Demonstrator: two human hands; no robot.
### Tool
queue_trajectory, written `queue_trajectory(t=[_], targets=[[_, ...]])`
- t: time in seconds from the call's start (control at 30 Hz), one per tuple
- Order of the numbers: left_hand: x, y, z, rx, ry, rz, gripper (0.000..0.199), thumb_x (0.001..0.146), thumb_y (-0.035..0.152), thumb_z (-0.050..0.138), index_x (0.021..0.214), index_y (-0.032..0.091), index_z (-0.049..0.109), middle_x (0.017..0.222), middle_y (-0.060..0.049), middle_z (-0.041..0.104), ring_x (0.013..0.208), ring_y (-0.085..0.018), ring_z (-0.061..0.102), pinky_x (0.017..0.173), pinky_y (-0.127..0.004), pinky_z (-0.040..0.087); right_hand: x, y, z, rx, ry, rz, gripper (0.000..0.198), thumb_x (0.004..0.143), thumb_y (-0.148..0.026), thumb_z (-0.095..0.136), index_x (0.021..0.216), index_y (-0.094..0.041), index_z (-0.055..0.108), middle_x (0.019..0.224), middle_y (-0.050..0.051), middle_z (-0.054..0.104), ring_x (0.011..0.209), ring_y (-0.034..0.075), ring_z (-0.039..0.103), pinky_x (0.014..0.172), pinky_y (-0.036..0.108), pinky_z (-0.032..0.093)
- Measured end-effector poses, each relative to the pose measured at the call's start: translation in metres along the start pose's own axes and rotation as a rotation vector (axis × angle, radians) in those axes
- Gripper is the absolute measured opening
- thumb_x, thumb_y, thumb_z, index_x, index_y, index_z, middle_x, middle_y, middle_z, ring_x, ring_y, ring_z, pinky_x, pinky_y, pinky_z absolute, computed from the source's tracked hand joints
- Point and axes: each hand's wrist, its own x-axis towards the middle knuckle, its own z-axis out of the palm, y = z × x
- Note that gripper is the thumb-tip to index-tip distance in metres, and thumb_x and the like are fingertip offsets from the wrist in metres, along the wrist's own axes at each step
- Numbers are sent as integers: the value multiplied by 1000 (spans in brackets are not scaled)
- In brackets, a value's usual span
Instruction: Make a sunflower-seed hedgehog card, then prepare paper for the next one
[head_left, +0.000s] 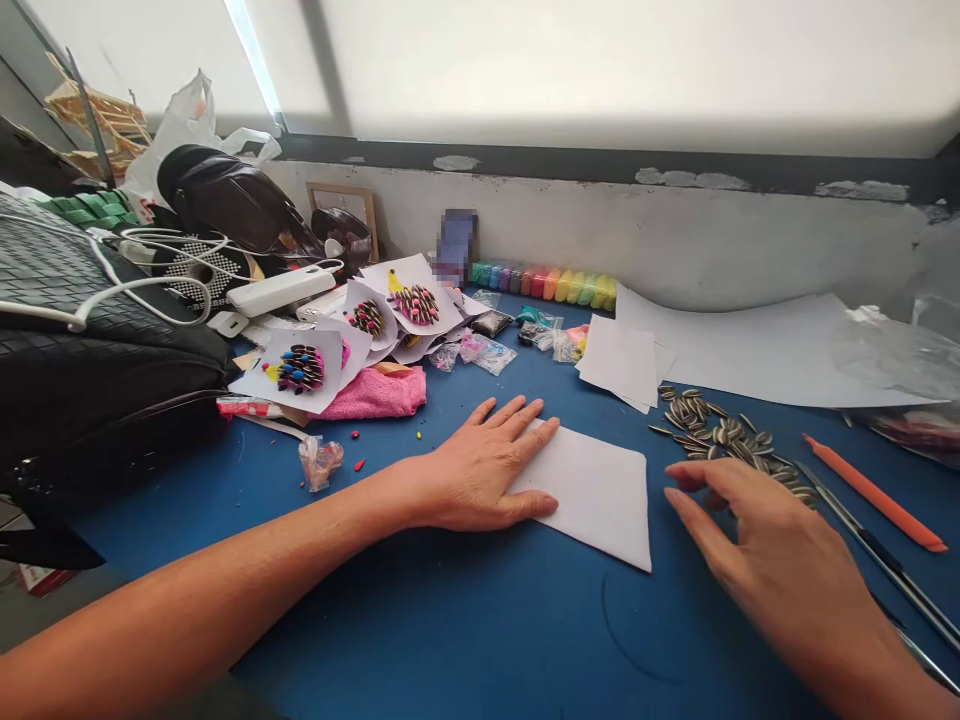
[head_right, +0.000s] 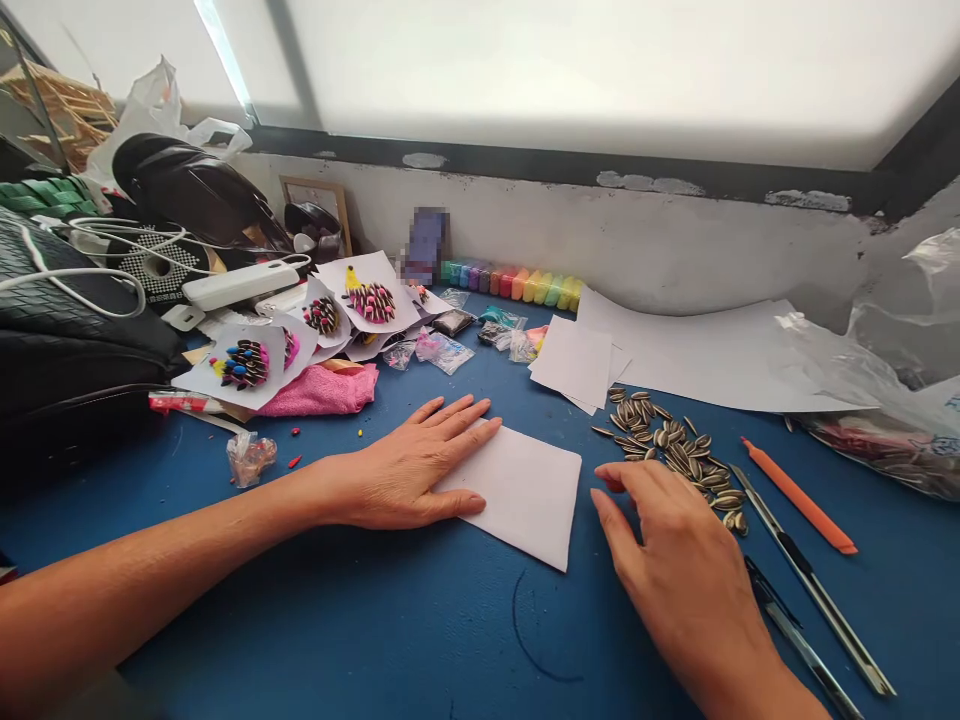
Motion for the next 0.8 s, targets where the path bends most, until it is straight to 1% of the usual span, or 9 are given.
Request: queue_trajectory(t=[0.1, 0.2, 0.37, 0.47, 0.57, 0.6, 0.67, 0.73, 0.8], targets=[[-1, 3, -2, 5, 3, -11, 82, 93, 59, 49, 157, 14, 23, 164, -19, 11, 153, -35, 6, 122, -53, 9, 6, 0, 7, 5, -16, 21, 40, 94, -44, 42, 98, -17, 72, 95, 13, 71, 91, 31, 64, 81, 49, 50], [-1, 3, -2, 0, -2, -5, 82, 94, 59, 48, 157, 13, 24, 164, -20, 11, 153, -35, 6, 122, -53, 10, 14, -8, 14, 32, -29, 52, 39, 91, -44, 44, 95, -17, 72, 101, 16, 69, 96, 34, 60, 87, 54, 46], [-1, 2, 0, -60, 43, -5, 85, 91, 59, 54, 156, 13, 25, 164, -20, 11, 153, -36, 6, 122, -57, 12, 23, -18, 10, 205, -58, 152, 25, 84, -45, 54, 79, -23, 64, 86, 9, 70, 79, 26, 64, 71, 42, 52], [0, 6, -6, -132, 198, 47, 85, 88, 56, 61, 156, 16, 28, 165, -16, 13, 154, -32, 6, 124, -54, 10, 27, -24, -2, 367, -101, 210, 28, 86, -49, 53, 78, -24, 64, 77, 4, 72, 67, 20, 67, 58, 32, 54], [3, 14, -22, -238, 312, 108, 70, 89, 47, 64, 149, 17, 43, 158, -12, 37, 151, -30, 22, 123, -47, 18, 29, -32, -15, 499, -133, 233, 34, 83, -56, 56, 75, -24, 65, 71, 3, 72, 63, 19, 69, 52, 27, 55], [3, 17, -28, -290, 292, 104, 61, 90, 44, 64, 143, 16, 51, 149, -12, 50, 146, -30, 35, 120, -45, 27, 29, -34, -19, 538, -132, 249, 34, 81, -57, 59, 75, -25, 66, 71, 3, 72, 63, 19, 69, 51, 27, 56], [5, 23, -40, -435, 184, 68, 38, 92, 37, 60, 123, 16, 67, 122, -9, 70, 118, -27, 61, 102, -36, 45, 29, -38, -27, 619, -112, 302, 33, 75, -58, 66, 74, -25, 68, 69, 3, 73, 60, 19, 69, 48, 26, 56], [7, 29, -47, -634, 64, 18, 25, 93, 33, 58, 101, 15, 74, 95, -5, 75, 88, -19, 67, 78, -27, 50, 27, -41, -34, 702, -89, 370, 33, 70, -58, 71, 73, -25, 71, 68, 4, 74, 56, 20, 68, 44, 25, 55], [10, 33, -47, -883, 4, -42, 21, 91, 31, 59, 89, 14, 72, 82, -2, 71, 74, -14, 63, 63, -22, 46, 26, -42, -39, 768, -108, 434, 35, 67, -60, 73, 74, -26, 72, 69, 5, 75, 54, 20, 68, 41, 25, 54]])
